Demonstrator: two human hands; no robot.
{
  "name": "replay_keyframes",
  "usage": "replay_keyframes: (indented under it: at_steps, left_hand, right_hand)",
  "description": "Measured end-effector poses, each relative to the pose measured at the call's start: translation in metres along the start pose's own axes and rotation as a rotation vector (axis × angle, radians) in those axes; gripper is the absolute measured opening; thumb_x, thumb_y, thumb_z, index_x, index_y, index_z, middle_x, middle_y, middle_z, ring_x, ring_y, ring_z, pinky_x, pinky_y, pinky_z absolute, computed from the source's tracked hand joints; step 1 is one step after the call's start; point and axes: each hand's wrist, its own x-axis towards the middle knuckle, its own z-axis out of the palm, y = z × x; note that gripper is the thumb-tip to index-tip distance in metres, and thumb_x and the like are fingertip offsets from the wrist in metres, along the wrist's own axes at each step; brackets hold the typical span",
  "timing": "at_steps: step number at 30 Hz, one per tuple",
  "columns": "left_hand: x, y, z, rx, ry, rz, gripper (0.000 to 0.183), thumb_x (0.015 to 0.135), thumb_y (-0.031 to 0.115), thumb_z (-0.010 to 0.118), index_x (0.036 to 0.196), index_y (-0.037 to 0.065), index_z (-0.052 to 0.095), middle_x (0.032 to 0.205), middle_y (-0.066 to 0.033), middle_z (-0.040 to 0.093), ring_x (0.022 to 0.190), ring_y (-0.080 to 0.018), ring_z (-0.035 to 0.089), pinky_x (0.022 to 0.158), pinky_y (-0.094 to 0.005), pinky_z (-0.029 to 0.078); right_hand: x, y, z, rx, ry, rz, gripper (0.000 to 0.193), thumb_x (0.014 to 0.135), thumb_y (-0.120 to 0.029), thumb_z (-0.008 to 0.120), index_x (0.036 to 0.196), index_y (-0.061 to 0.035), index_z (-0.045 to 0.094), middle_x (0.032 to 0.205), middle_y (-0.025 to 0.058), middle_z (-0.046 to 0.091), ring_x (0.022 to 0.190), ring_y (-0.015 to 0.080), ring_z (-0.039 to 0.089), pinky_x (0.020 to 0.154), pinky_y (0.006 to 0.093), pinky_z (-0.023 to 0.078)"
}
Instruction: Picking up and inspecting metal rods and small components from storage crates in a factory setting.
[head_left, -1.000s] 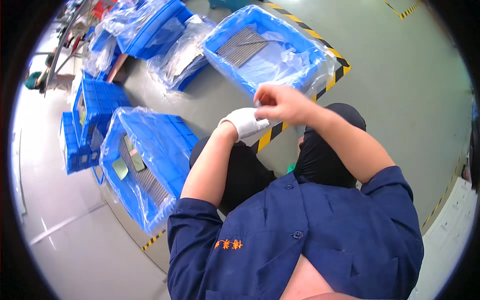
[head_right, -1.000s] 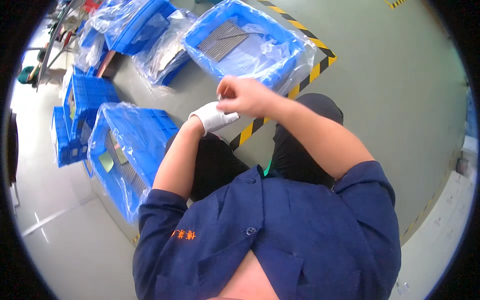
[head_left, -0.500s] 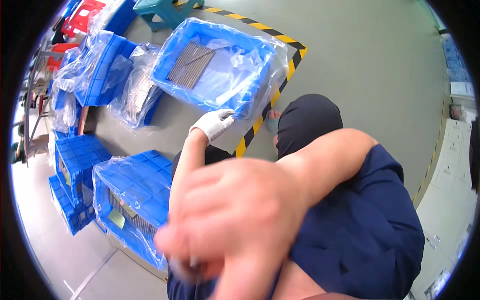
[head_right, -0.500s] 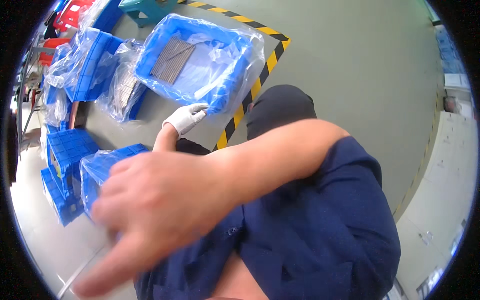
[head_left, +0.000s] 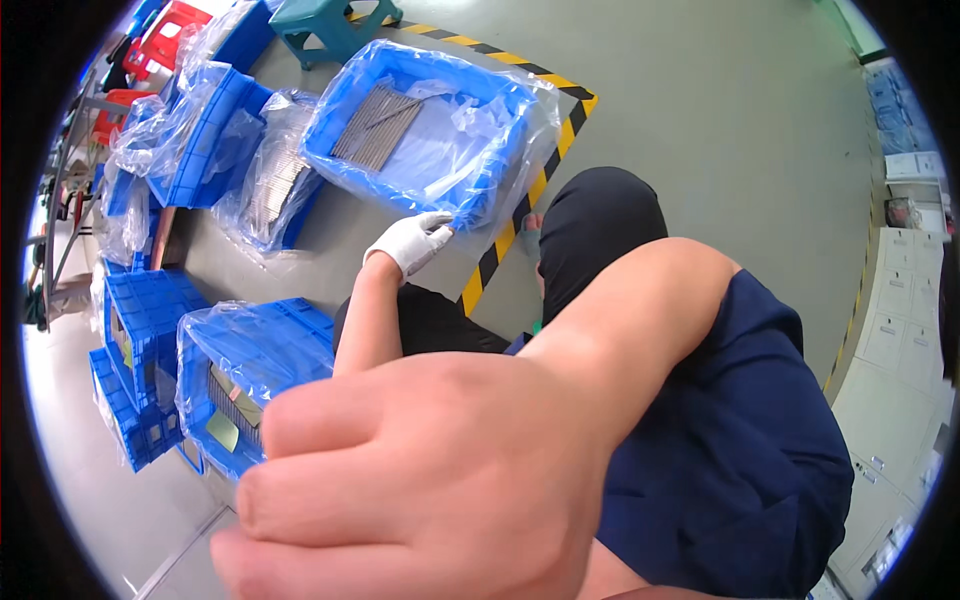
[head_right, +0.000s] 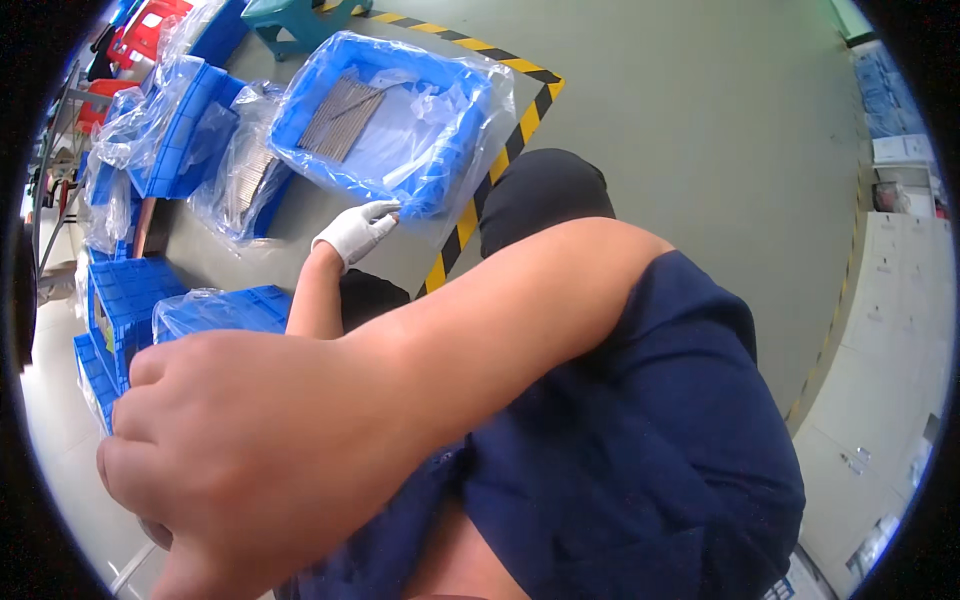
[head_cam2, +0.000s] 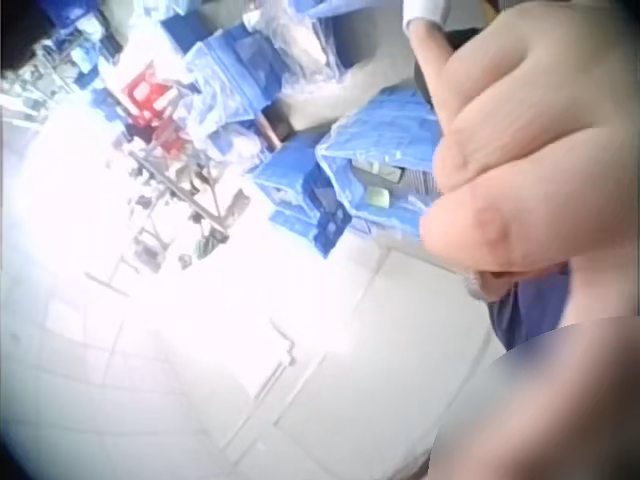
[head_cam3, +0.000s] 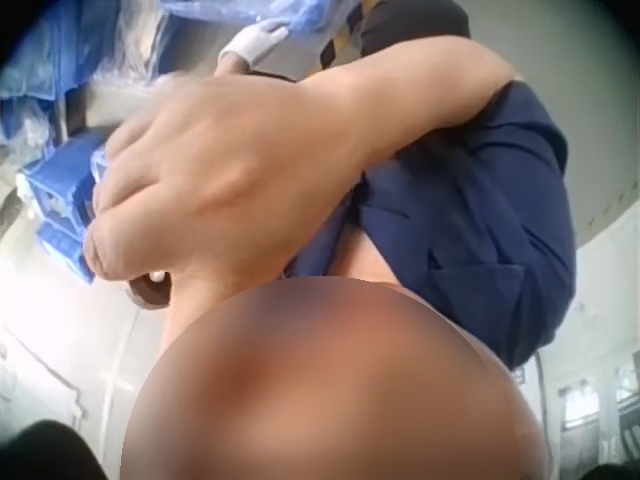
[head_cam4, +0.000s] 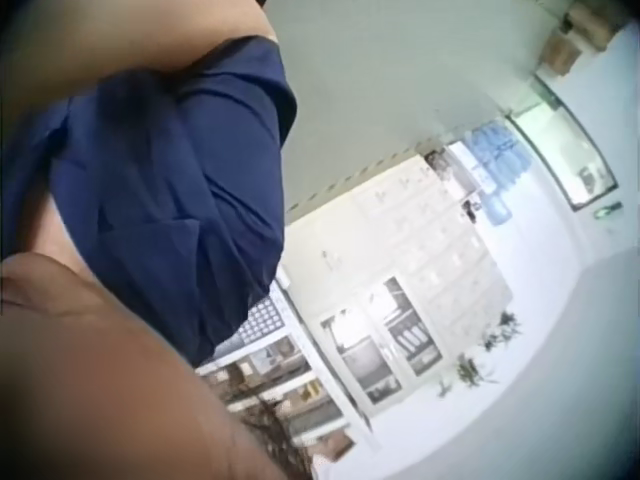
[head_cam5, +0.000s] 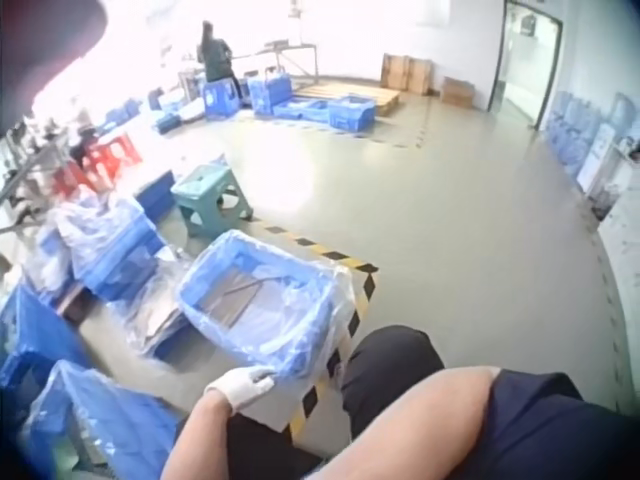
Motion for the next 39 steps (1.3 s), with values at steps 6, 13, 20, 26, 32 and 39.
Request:
replay_keyframes:
  at_steps: [6,13,20,26,32,39]
  left_hand:
    - [-0.002,-0.018,-0.009,-0.020,0.038,0.016,0.039,0.082,0.029,0.050,0.113,0.007,0.052,0.107,-0.0136,0.057,0.099,-0.0251,0.054,0.086,-0.0302,0.040]
    - [0.072,-0.075,-0.056,0.163,0.286,-0.110,0.041,0.078,0.029,0.053,0.114,0.008,0.051,0.111,-0.0130,0.054,0.104,-0.0275,0.051,0.089,-0.0323,0.039]
    - [0.177,-0.110,-0.081,0.403,0.563,-0.063,0.026,0.077,0.024,0.050,0.101,0.016,0.057,0.100,-0.0069,0.058,0.092,-0.0258,0.055,0.080,-0.0348,0.044]
    - [0.248,-0.129,-0.090,0.608,0.604,-0.121,0.022,0.080,0.014,0.042,0.092,0.013,0.060,0.093,-0.0097,0.060,0.085,-0.0261,0.059,0.071,-0.0386,0.046]
    - [0.264,-0.125,-0.091,0.714,0.451,-0.259,0.021,0.077,0.012,0.046,0.081,0.009,0.066,0.084,-0.0130,0.063,0.081,-0.0263,0.062,0.070,-0.0372,0.047]
    - [0.229,-0.101,-0.065,0.506,0.207,-0.426,0.023,0.075,0.016,0.048,0.088,0.007,0.065,0.093,-0.0155,0.062,0.090,-0.0283,0.059,0.076,-0.0362,0.047]
  right_hand:
    - [0.002,0.005,-0.001,-0.084,0.036,-0.035,0.033,0.076,-0.017,0.054,0.107,-0.0257,0.051,0.061,0.0054,0.046,0.053,0.0194,0.049,0.043,0.0288,0.038]
    - [-0.077,0.091,-0.038,-0.137,-0.135,0.588,0.039,0.067,-0.011,0.067,0.105,-0.0094,0.055,0.079,0.0062,0.057,0.070,0.0223,0.058,0.062,0.0313,0.046]
    - [-0.113,0.128,-0.057,-0.035,-0.231,0.768,0.042,0.065,-0.012,0.069,0.105,-0.0074,0.055,0.079,0.0072,0.057,0.070,0.0224,0.057,0.063,0.0311,0.046]
    - [-0.113,0.144,-0.084,-0.024,-0.207,1.015,0.038,0.069,-0.014,0.066,0.105,-0.0068,0.055,0.082,0.0101,0.058,0.074,0.0255,0.057,0.065,0.0325,0.046]
    - [-0.111,0.151,-0.089,-0.052,-0.185,1.098,0.037,0.070,-0.015,0.066,0.104,-0.0067,0.055,0.085,0.0107,0.059,0.076,0.0257,0.057,0.067,0.0327,0.046]
    - [-0.114,0.155,-0.072,-0.048,-0.177,1.010,0.040,0.065,-0.012,0.070,0.103,-0.0061,0.056,0.081,0.0081,0.058,0.068,0.0200,0.056,0.061,0.0291,0.046]
